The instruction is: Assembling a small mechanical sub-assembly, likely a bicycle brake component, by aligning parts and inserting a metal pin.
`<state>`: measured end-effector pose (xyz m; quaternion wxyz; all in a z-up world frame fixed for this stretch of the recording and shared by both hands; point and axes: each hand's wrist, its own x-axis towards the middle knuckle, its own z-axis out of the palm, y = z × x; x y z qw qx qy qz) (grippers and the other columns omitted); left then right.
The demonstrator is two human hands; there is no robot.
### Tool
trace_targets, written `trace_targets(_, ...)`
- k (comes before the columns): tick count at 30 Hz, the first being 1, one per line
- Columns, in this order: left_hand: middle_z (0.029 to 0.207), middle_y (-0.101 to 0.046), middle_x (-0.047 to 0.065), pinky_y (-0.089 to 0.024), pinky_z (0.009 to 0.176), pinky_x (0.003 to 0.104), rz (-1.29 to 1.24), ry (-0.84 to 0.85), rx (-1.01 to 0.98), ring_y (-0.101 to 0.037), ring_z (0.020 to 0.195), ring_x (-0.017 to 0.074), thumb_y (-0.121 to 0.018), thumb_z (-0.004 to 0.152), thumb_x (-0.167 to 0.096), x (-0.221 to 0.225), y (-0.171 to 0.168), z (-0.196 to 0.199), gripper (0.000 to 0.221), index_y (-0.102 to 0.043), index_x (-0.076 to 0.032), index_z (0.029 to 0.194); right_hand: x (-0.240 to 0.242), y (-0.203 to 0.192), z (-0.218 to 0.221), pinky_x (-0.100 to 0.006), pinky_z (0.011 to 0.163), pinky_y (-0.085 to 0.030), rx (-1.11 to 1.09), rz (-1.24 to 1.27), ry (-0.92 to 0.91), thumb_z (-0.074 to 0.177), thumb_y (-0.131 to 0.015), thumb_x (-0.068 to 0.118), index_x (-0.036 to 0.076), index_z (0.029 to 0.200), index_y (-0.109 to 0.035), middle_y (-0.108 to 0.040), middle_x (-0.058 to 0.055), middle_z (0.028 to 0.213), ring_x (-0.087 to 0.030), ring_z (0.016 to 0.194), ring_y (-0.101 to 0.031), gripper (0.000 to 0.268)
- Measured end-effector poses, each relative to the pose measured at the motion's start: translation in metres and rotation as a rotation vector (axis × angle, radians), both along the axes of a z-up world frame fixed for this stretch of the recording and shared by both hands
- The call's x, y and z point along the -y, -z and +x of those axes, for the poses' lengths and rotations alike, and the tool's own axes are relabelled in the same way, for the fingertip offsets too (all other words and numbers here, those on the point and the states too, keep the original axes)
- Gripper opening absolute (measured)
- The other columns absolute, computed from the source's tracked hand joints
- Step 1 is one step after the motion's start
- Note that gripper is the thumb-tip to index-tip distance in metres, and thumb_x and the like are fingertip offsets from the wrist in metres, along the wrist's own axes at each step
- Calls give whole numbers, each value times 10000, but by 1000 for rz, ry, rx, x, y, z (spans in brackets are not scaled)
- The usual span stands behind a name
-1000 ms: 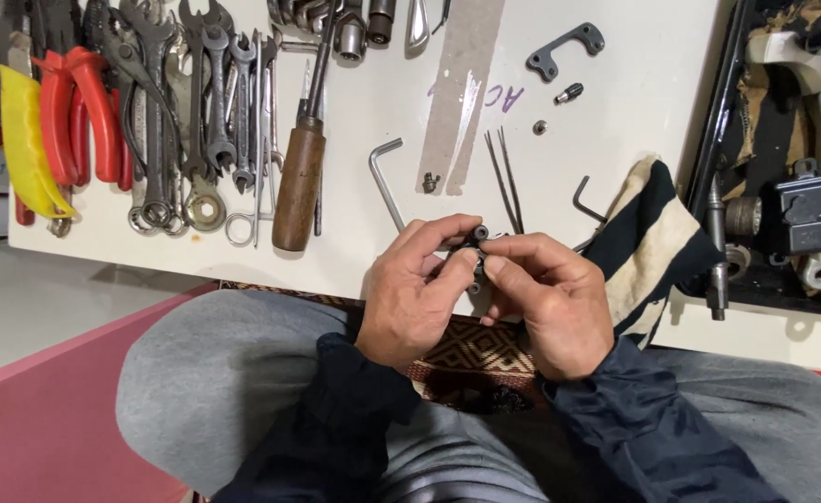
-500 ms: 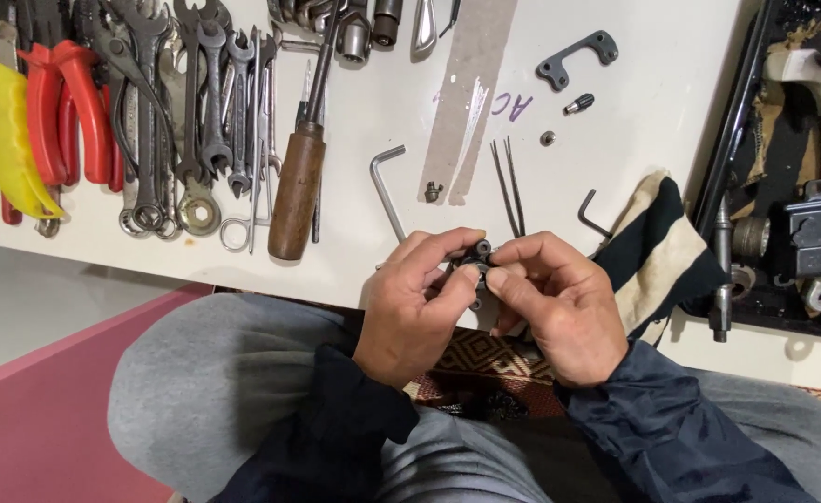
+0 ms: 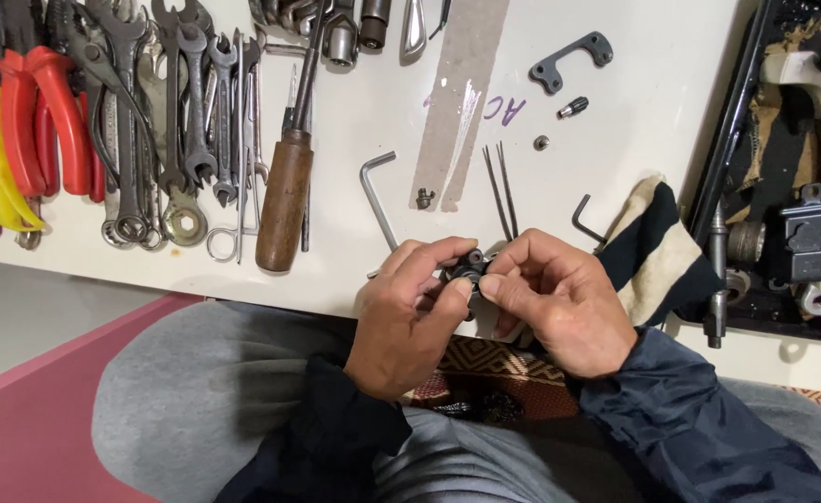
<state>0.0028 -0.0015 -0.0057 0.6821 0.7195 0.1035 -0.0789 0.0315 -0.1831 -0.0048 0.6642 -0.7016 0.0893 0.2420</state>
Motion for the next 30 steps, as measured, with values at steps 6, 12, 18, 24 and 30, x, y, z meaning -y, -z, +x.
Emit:
trace_targets(6, 957, -691, 165, -601, 523, 355, -6, 3, 15, -774, 698, 312, -639, 896, -178, 1, 0, 1, 300, -735, -93, 1167, 0, 1, -7, -373, 424, -623, -32, -36, 17, 850, -732, 4, -91, 834, -688, -680, -205, 556, -260, 447, -721, 106)
trace_targets(12, 953, -718, 166, -637, 576, 398, 55, -6, 2, -781, 804, 388, -657, 887, -209, 0, -4, 3, 297, -760, -104, 1145, -19, -1, -26, -351, 446, -605, -75, -35, 243, 888, -715, 3, -107, 811, -642, -632, -205, 523, -252, 435, -677, 153)
trace_targets(18, 971, -737, 170, -645, 623, 402, 18, -66, -21, -781, 877, 355, -705, 865, -180, 1, -5, 2, 282, -770, -89, 1124, -28, -12, -19, -403, 390, -590, -77, -73, 285, 845, -737, -24, -147, 769, -628, -588, -250, 489, -303, 382, -645, 181)
trace_targets(24, 904, -733, 153, -626, 533, 365, -43, -63, -5, -760, 677, 248, -690, 881, -112, -2, -7, -2, 256, -789, -101, 1117, -31, -8, -27, -422, 412, -603, -101, -40, 349, 850, -738, -29, -128, 783, -628, -581, -229, 514, -291, 402, -637, 163)
trace_targets(30, 912, -734, 156, -608, 509, 352, -86, -55, -27, -738, 630, 217, -698, 892, -132, -1, 0, -5, 260, -770, -100, 1141, -31, -5, -32, -423, 427, -615, -77, -30, 376, 858, -736, -23, -121, 820, -636, -568, -210, 536, -283, 417, -636, 145)
